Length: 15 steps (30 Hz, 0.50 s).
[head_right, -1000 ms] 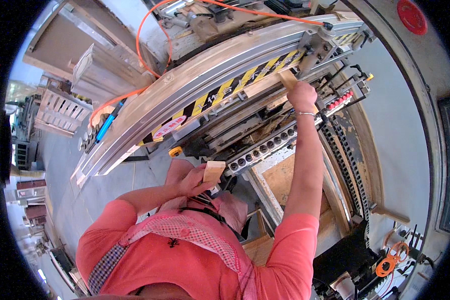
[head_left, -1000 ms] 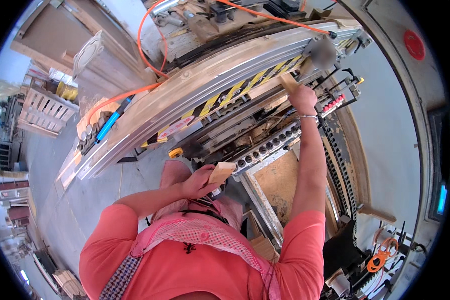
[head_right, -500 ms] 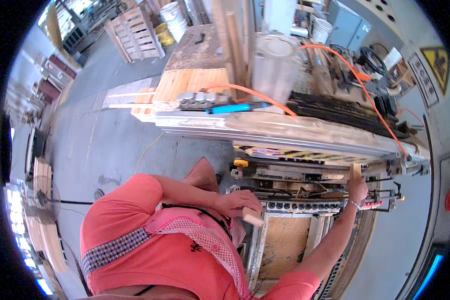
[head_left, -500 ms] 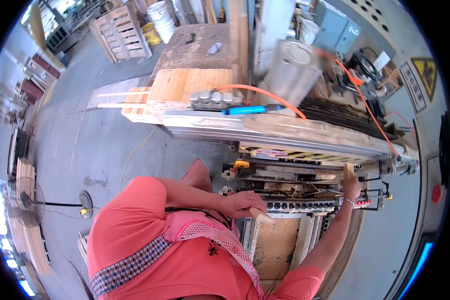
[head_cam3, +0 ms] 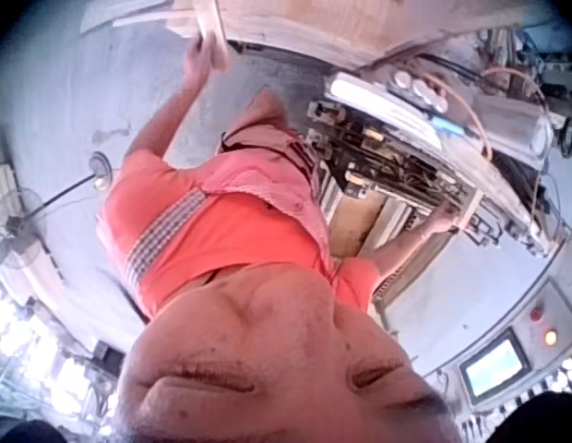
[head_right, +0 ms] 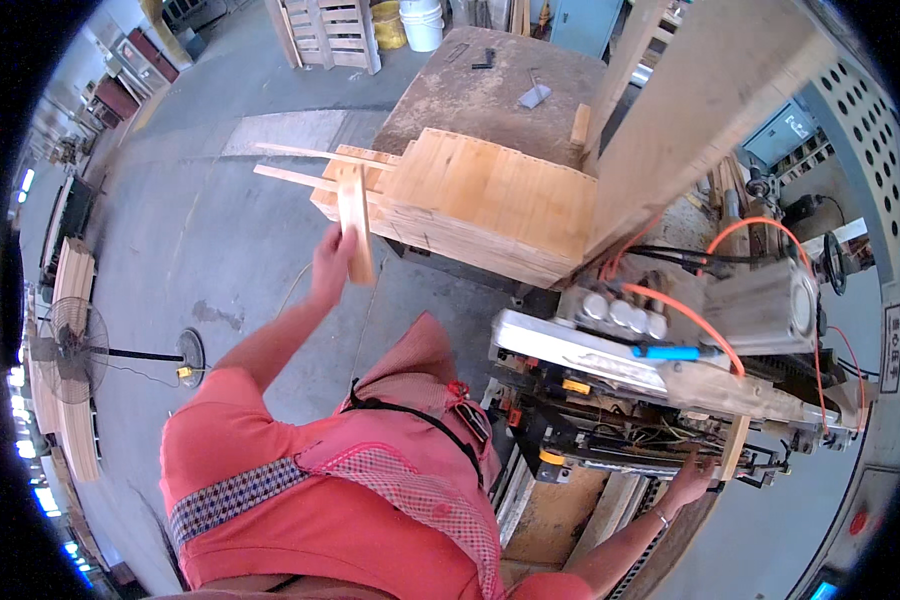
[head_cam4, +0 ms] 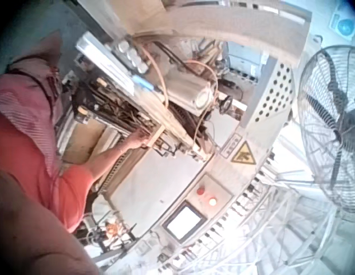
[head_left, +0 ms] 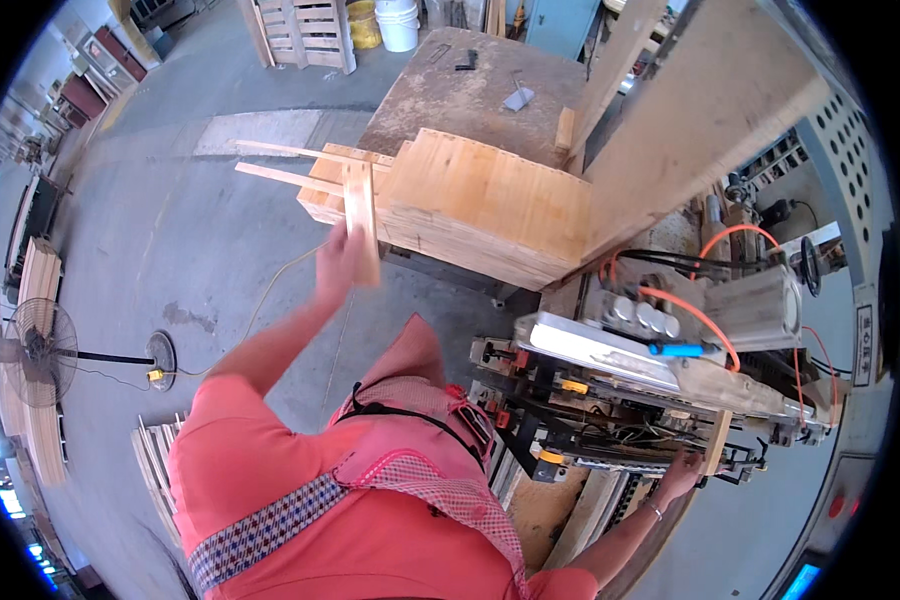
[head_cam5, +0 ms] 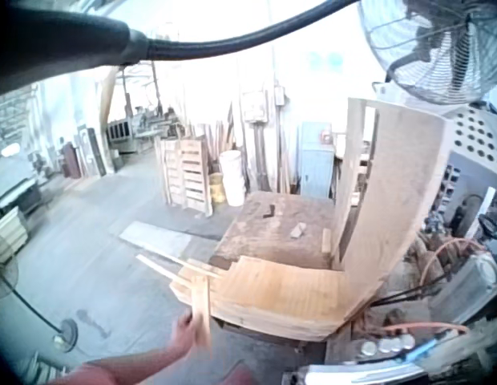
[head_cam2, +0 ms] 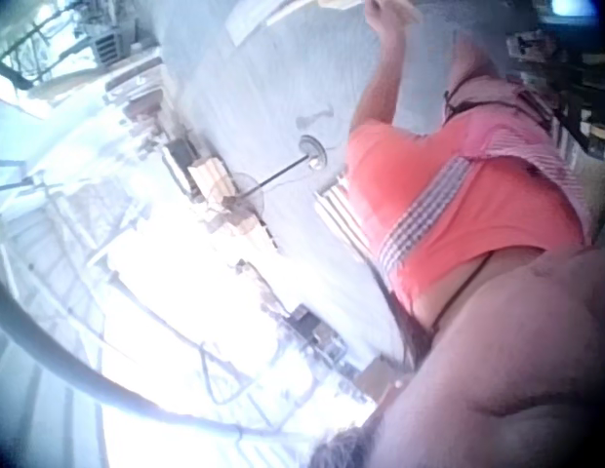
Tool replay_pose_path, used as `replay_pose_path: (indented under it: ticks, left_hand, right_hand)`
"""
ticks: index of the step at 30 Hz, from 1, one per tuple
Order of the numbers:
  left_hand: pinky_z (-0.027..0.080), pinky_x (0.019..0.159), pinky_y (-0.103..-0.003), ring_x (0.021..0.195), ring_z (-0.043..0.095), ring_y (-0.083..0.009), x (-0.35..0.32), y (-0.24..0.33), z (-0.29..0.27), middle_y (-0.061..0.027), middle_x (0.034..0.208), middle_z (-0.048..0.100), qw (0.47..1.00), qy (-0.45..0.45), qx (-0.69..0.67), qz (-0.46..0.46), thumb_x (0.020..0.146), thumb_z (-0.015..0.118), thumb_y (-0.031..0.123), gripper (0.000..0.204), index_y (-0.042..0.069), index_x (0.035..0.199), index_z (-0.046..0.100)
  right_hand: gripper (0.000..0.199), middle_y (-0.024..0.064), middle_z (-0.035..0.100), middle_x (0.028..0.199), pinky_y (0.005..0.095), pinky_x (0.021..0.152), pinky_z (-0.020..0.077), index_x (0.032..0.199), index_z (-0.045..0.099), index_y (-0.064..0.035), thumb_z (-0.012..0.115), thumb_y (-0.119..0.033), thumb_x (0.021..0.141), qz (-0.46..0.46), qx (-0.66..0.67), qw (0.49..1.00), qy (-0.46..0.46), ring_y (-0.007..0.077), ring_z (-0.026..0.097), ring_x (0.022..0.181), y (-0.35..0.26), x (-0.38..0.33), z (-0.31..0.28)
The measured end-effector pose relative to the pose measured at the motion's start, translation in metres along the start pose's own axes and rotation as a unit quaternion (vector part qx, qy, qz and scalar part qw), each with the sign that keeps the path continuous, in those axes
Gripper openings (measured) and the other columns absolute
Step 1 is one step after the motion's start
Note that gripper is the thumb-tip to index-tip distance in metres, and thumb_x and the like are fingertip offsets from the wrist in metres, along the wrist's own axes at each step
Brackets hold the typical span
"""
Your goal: The person operates a woodworking machine, feeding small wooden blocks into the mechanism one by one. They retrieve the processed blocks and place them onto a nearby stack of finished pieces.
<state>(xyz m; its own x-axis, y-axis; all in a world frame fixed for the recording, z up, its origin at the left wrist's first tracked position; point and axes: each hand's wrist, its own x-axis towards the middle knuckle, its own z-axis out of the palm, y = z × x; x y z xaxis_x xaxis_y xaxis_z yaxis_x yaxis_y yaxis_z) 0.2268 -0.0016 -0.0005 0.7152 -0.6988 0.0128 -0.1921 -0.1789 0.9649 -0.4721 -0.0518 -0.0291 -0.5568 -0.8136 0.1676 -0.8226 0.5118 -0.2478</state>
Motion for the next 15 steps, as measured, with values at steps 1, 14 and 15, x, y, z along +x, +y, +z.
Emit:
replay_pose_path:
  ticks: [1, 14, 15]
  left_hand:
    - [0.041, 0.069, -0.024, 0.077, 0.047, -0.0066, 0.033, -0.014, -0.009, 0.0002, 0.080, 0.055, 1.000, 0.010, 0.023, -0.014, 0.091, 0.049, 0.026, 0.030, -0.001, 0.101, 0.059]
    - [0.045, 0.064, -0.028, 0.069, 0.056, -0.0094, 0.215, -0.139, 0.068, -0.0071, 0.076, 0.063, 0.991, -0.078, 0.073, -0.077, 0.085, 0.053, 0.032, 0.034, 0.002, 0.100, 0.063]
    - [0.045, 0.066, -0.029, 0.072, 0.056, -0.0099, 0.216, -0.143, 0.076, -0.0084, 0.078, 0.063, 0.992, -0.083, 0.066, -0.073, 0.086, 0.052, 0.032, 0.034, 0.003, 0.101, 0.062]
  right_hand:
    - [0.047, 0.0149, 0.063, 0.104, 0.0387, 0.076, 0.0483, 0.109, 0.058, 0.0021, 0.065, -0.031, 0.077, -0.019, 0.019, 0.999, 0.018, 0.0284, 0.062, 0.091, -0.022, -0.018, -0.005]
    - [0.031, 0.0178, 0.063, 0.085, 0.0381, 0.072, 0.0471, 0.094, 0.063, 0.0014, 0.063, -0.020, 0.072, -0.042, 0.014, 0.997, -0.057, 0.0291, 0.061, 0.080, -0.016, -0.145, -0.026]
    - [0.029, 0.0157, 0.061, 0.077, 0.0378, 0.068, 0.0458, 0.090, 0.063, -0.0011, 0.062, -0.023, 0.072, -0.050, 0.016, 0.998, -0.037, 0.0277, 0.060, 0.073, -0.003, -0.155, -0.024]
